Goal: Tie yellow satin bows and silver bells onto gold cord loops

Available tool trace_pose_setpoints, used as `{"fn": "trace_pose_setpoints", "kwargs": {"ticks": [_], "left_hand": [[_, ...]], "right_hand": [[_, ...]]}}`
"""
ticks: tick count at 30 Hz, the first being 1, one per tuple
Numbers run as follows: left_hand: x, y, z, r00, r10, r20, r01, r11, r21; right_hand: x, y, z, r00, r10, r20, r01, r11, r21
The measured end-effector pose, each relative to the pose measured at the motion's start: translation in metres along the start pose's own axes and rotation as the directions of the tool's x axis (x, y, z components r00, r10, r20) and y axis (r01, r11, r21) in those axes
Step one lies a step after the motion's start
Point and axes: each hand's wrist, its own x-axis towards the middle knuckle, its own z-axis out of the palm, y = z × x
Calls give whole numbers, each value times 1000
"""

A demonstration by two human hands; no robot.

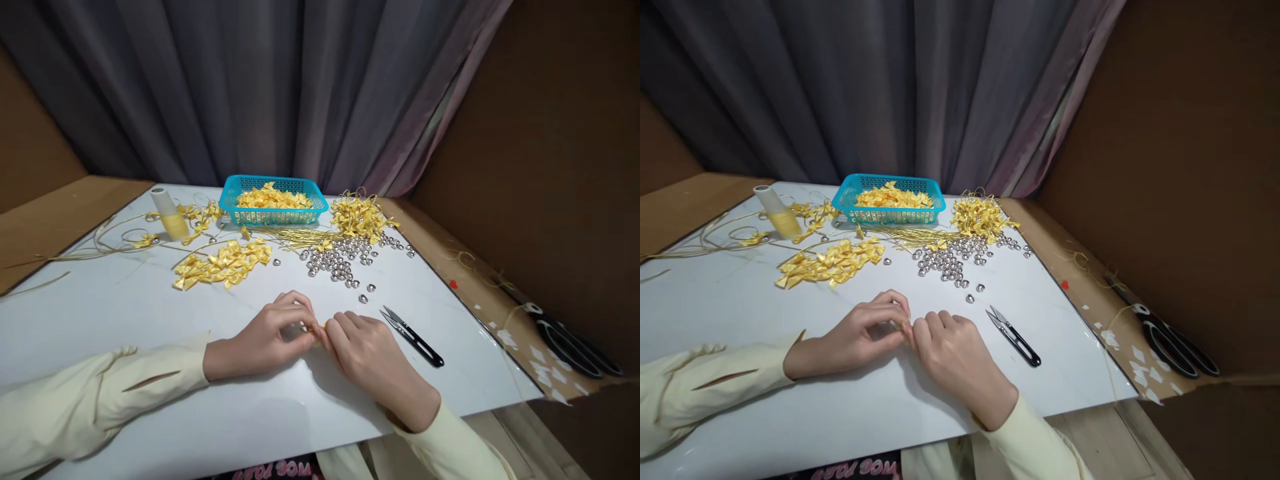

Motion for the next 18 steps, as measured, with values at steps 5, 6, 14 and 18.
{"fn": "trace_pose_setpoints", "kwargs": {"ticks": [5, 6, 14, 18], "left_hand": [[1, 1, -1, 998, -53, 17, 53, 999, -9], [2, 1, -1, 998, -58, 24, 59, 998, -13], [4, 2, 0, 994, -101, 42, 103, 994, -45], [4, 3, 0, 989, -141, 46, 143, 989, -47]], "right_hand": [[-1, 1, 1, 997, -76, 18, 75, 995, 63], [-2, 0, 2, 997, -76, 9, 76, 995, 68], [1, 5, -13, 981, 33, -192, -6, 990, 140], [2, 12, -33, 953, 114, -279, -75, 986, 149]]}}
